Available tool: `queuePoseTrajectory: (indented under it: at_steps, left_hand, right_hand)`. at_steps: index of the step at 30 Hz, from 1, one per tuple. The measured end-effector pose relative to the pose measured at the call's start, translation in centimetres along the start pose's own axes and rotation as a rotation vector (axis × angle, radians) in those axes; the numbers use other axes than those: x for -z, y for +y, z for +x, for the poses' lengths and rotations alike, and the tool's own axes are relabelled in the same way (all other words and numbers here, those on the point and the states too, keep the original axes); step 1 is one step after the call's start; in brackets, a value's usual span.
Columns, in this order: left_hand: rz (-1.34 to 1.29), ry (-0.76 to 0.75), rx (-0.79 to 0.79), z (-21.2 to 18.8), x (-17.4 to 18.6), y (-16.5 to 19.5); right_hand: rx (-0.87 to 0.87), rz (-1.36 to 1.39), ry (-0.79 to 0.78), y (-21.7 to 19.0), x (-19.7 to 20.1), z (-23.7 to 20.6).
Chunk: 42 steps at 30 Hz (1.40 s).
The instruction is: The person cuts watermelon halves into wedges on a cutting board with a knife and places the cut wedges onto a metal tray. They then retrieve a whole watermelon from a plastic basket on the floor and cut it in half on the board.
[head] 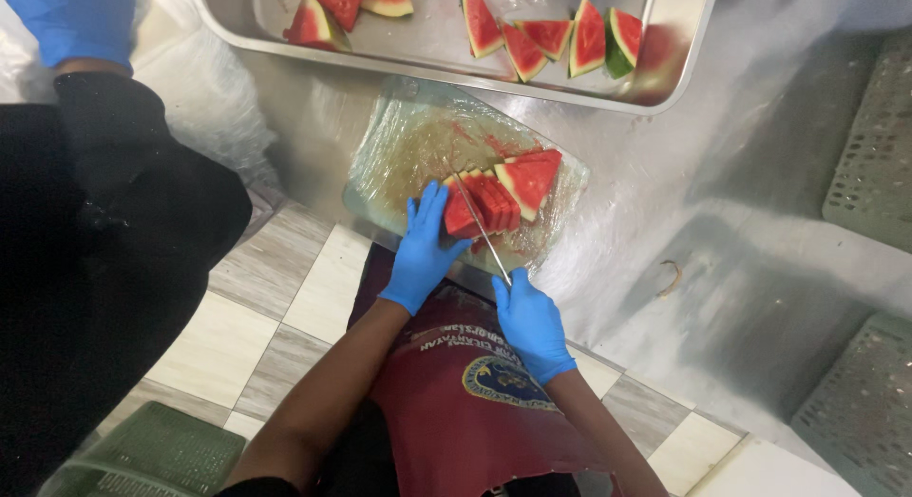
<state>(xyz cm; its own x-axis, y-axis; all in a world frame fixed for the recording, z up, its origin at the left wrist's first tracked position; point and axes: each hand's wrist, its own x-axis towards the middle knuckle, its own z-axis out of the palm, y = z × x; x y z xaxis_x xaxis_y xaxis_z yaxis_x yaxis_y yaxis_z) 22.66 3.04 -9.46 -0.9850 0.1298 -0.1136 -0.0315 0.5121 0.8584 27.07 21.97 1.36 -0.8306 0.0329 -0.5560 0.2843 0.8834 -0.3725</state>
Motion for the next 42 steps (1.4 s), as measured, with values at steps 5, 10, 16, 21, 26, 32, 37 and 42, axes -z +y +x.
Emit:
queuePoseTrajectory:
  at_steps: [5, 10, 16, 21, 26, 32, 37, 42]
  left_hand:
    - [0.064, -0.031, -0.051, -0.2, 0.0, -0.6]
    - [0.069, -0.049, -0.027, -0.3, 0.0, -1.0]
    - [0.078, -0.035, -0.049, -0.1, 0.2, -1.3]
    - [0.060, -0.039, -0.027, -0.1, -0.1, -1.7]
    - [0.054, -0.038, -0.047, -0.1, 0.0, -1.9]
    - [0.033, -0.016, -0.039, 0.2, 0.2, -1.3]
    - [0.034, 0.012, -0.060, -0.3, 0.0, -0.8]
    - [0.053, 0.011, -0.031, -0.3, 0.2, -0.9]
  right_hand:
    - [-0.024, 0.004, -0.031, -0.5, -0.1, 0.3]
    - [-0.024, -0.012, -0.057, -1.1, 0.0, 0.3]
    - [-0.060, -0.070, -0.083, -1.3, -2.3, 2.8]
    - [-0.017, -0.083, -0.069, -0.7, -5.0, 5.8]
    - [-0.019, -0.035, -0.066, -0.7, -5.4, 6.3]
    - [-0.005, -0.063, -0.066, -0.6, -4.5, 6.4]
    - [-0.023, -0.052, -0.057, -0.5, -4.9, 6.2]
    - [-0.009, -0.087, -0.046, -1.0, -5.1, 6.3]
